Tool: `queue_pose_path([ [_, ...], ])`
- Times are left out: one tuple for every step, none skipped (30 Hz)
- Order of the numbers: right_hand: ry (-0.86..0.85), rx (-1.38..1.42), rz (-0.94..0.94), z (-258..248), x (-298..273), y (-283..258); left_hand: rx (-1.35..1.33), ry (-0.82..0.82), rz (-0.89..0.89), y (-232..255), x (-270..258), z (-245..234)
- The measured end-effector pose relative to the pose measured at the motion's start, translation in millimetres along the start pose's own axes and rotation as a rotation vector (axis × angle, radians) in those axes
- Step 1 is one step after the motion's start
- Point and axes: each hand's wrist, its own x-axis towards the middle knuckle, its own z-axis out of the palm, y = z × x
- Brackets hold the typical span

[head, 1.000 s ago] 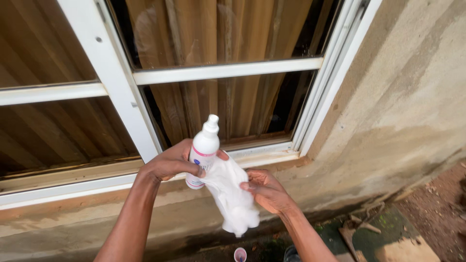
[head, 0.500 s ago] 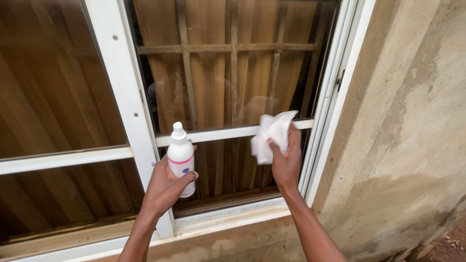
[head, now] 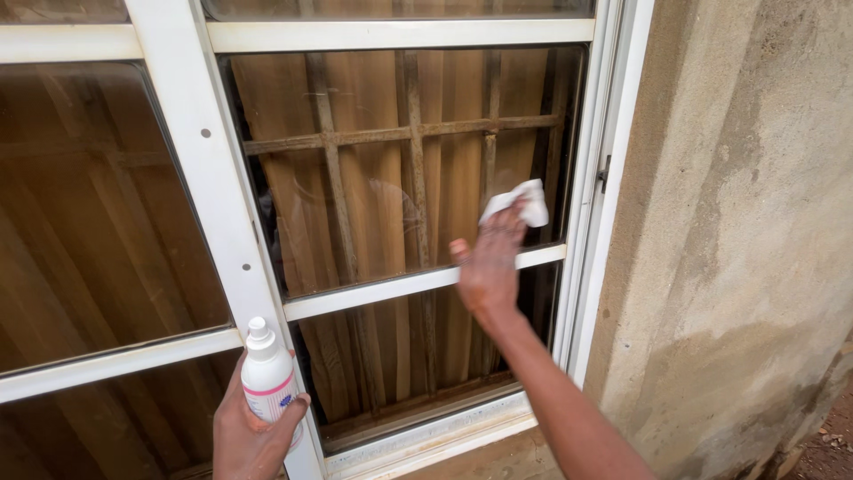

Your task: The person cleans a window by applying liquid from a bottle, wiping the glass and window frame with a cloth, and rinsing the cloth in a bucket of water.

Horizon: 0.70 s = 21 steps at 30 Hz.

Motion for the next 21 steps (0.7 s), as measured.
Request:
queue_pose_path([
  [-0.096,-0.086,-0.028,1.7,-5.6,-24.9,-0.042,-0.004,0.071,-4.5,0.7,0.7],
  [-0.171,-0.153,-0.066,3.0,-7.7,-50.7,-0.083,-0.006,0.142,-8.6,2.3,1.6],
  [-0.25,-0.216,-0.106,3.1,-10.0,-76.2,-0.081,0.002,0.14,-13.3,2.7,1.8],
  [-0.252,-0.21,-0.112,-0.3,-13.0,-96.9,-0.149,0.002,0.16,-17.8,2.9,3.2],
  [-0.286,-0.096,-0.183,-3.7,-17.1,-117.0,-0.216,0.009,0.182,-21.4,3.5,3.6],
  [-0.319,0.017,-0.253,-7.0,-21.3,-134.6,-0.212,0.022,0.182,-24.0,4.3,4.2],
  [-0.319,0.034,-0.27,-7.9,-25.3,-152.6,-0.239,0.008,0.204,-25.5,4.1,3.2],
  [-0.402,0.151,-0.331,-6.8,-31.5,-168.7,-0.266,-0.007,0.227,-26.3,2.3,0.3],
  [-0.481,0.265,-0.394,-3.5,-36.0,-180.8,-0.262,0.014,0.232,-25.7,1.6,-3.2],
  [-0.477,0.277,-0.412,1.7,-38.8,-188.3,-0.242,0.003,0.231,-24.0,0.7,-6.8],
  [-0.33,0.236,-0.549,8.1,-37.6,-191.0,-0.224,-0.009,0.235,-20.6,1.2,-9.0],
  [-0.179,0.196,-0.681,15.2,-35.6,-192.6,-0.223,0.011,0.244,-16.5,1.4,-12.1],
  [-0.172,0.201,-0.696,20.6,-33.8,-191.4,-0.222,0.01,0.241,-11.9,1.0,-14.6],
  [-0.144,0.182,-0.72,24.4,-30.8,-189.3,-0.222,0.008,0.238,-6.6,1.0,-17.4],
  [-0.112,0.16,-0.739,26.5,-25.9,-188.1,-0.223,0.018,0.248,0.2,2.5,-20.2],
  [-0.101,0.162,-0.749,27.4,-18.3,-188.8,-0.234,0.008,0.291,7.8,4.0,-22.9],
  [-0.056,0.172,-0.741,26.5,-8.5,-189.8,-0.245,-0.005,0.331,15.8,4.8,-24.5],
  [-0.01,0.181,-0.734,24.7,2.9,-193.5,-0.246,0.003,0.34,24.6,6.6,-26.0],
  [-0.002,0.18,-0.737,21.8,15.7,-198.6,-0.203,0.0,0.269,33.5,9.3,-27.7],
  [0.042,0.199,-0.729,18.2,31.9,-204.3,-0.161,-0.001,0.197,41.5,11.6,-29.2],
  [0.083,0.216,-0.719,13.6,48.6,-209.1,-0.162,-0.001,0.204,47.8,12.8,-29.7],
])
